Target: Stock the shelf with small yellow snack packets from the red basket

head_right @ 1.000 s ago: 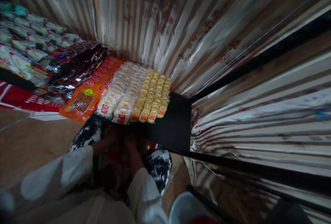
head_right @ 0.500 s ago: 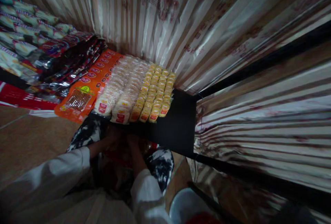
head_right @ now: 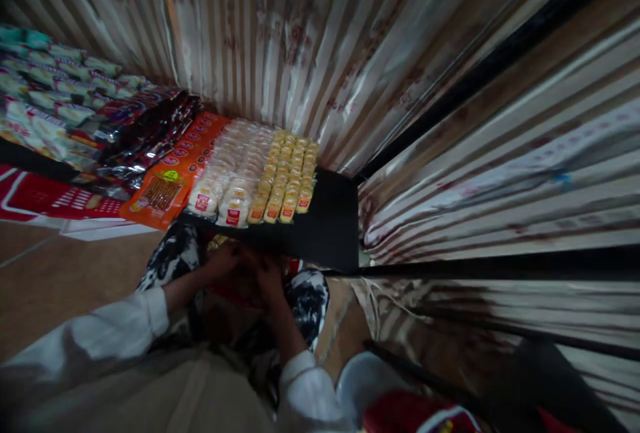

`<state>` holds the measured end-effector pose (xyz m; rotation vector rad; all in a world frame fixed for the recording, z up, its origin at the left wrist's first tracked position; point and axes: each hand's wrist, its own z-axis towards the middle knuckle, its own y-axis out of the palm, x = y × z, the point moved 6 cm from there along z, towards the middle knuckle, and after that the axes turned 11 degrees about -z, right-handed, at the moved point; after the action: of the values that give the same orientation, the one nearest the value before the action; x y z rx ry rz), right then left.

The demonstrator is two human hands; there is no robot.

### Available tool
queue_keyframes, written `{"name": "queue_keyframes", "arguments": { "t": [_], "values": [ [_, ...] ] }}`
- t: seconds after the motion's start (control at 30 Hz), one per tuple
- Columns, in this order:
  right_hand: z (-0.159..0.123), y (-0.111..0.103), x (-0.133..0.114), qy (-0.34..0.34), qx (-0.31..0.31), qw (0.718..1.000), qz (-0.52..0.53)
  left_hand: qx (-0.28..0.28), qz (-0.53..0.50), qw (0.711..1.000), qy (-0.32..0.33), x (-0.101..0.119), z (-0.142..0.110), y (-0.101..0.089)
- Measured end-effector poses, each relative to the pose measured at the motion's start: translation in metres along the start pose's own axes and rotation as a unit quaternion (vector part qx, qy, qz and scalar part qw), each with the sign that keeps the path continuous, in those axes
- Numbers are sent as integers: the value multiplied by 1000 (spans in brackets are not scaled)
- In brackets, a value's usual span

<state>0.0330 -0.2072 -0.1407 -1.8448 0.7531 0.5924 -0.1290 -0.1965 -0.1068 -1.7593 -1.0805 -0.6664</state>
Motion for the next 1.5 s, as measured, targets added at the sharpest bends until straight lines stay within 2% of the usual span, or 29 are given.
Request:
{"name": "queue_keyframes", "arguments": {
  "t": [0.13,0.23,0.33,0.5,0.63,0.83,0.97,1.03,1.13,1.3,1.5],
  "values": [
    [-16,-19,-3,-38,28,997,60,-17,-84,996,38,10,-12,2],
    [-23,-35,-1,-13,50,994,96,-41,-190,981,8,12,-18,7],
    [-28,-50,-5,13,49,986,161,-42,-243,969,-28,16,-25,10],
    [-34,-87,-29,-15,69,965,253,-78,-302,948,-65,37,-41,12],
    [-40,-111,-48,-30,84,951,297,-94,-391,914,-60,61,-51,18],
    [-45,-116,-55,-56,97,926,361,-70,-521,845,-100,86,-58,41],
    [-40,-117,-47,-89,129,922,354,-64,-547,827,-114,102,-52,62],
    [-34,-122,-44,-97,137,930,328,-64,-544,829,-114,110,-46,70],
    [-21,-138,-43,-97,153,946,267,-54,-513,848,-121,120,-36,77],
    [8,-167,-47,-104,189,955,202,17,-444,887,-127,129,-26,74],
    [39,-173,-50,-93,223,968,68,19,-410,911,-48,145,-14,70]
  ]
}}
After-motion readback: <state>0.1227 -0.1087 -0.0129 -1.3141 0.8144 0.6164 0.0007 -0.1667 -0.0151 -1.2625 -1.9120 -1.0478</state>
